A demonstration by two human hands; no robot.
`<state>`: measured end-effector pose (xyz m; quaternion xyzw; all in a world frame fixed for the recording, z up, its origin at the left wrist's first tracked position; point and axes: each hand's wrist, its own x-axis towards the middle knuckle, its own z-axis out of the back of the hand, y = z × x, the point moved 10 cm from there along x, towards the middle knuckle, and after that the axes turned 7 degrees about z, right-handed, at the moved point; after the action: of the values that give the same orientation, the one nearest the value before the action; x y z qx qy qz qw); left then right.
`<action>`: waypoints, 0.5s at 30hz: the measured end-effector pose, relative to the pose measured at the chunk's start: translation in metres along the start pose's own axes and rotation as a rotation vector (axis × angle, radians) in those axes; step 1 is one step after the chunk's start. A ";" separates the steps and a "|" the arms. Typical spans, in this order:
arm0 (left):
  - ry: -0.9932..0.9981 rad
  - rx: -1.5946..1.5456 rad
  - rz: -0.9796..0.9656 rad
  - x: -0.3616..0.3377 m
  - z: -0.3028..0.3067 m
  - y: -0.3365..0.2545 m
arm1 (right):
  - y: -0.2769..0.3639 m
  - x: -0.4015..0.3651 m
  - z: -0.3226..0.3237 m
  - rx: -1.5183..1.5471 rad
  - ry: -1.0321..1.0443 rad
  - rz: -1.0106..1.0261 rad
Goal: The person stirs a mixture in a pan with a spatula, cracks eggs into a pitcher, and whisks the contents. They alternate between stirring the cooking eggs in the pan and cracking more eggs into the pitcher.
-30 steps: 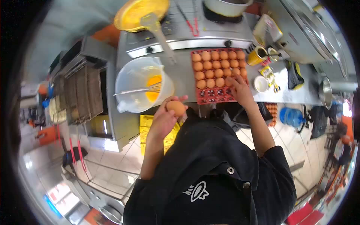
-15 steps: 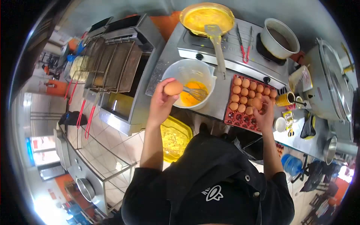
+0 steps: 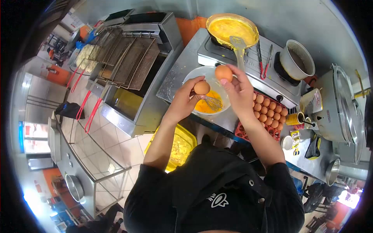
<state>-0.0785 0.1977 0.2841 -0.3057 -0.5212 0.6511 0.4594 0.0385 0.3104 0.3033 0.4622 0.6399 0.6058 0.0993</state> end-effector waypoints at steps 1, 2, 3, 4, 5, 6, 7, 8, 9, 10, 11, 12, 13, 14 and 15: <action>-0.007 -0.004 0.003 -0.001 0.001 0.003 | -0.002 0.000 -0.002 0.000 0.007 -0.005; -0.002 -0.016 -0.054 0.000 0.001 -0.001 | -0.002 0.001 -0.005 -0.047 0.039 0.009; 0.008 -0.025 -0.116 0.002 0.001 -0.005 | -0.002 0.002 -0.007 -0.095 0.067 0.028; 0.011 -0.025 -0.121 0.005 0.002 0.000 | -0.006 0.002 -0.012 -0.072 0.100 0.062; 0.033 -0.223 -0.016 0.012 0.004 0.020 | -0.010 0.003 -0.011 -0.075 0.098 0.069; 0.055 -0.421 0.090 0.017 0.004 0.031 | -0.027 0.001 -0.010 0.001 0.097 -0.087; 0.057 -0.421 0.087 0.021 0.005 0.030 | -0.044 -0.003 -0.011 0.076 0.095 -0.246; 0.015 -0.441 0.158 0.025 0.008 0.038 | -0.046 0.000 -0.010 0.074 0.093 -0.243; -0.021 -0.459 0.228 0.028 0.010 0.041 | -0.055 0.000 -0.013 0.168 0.095 -0.341; -0.052 -0.333 0.205 0.028 0.014 0.029 | -0.062 0.001 -0.012 0.257 0.087 -0.431; -0.058 -0.214 0.166 0.029 0.015 0.015 | -0.073 0.002 -0.013 0.181 0.126 -0.419; -0.004 -0.094 0.189 0.032 0.014 0.025 | -0.091 0.005 -0.006 0.074 0.127 -0.394; -0.110 0.191 -0.026 0.035 0.023 0.017 | -0.077 0.011 -0.019 -0.726 0.451 0.054; 0.043 0.095 -0.073 0.037 0.000 -0.024 | -0.078 0.001 -0.017 0.144 0.340 -0.254; 0.210 -0.187 0.074 0.031 -0.027 -0.041 | -0.048 -0.004 -0.014 -0.042 0.369 -0.281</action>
<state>-0.0556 0.2386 0.3186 -0.4329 -0.5168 0.5806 0.4565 0.0087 0.3059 0.2635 0.2478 0.6925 0.6735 0.0738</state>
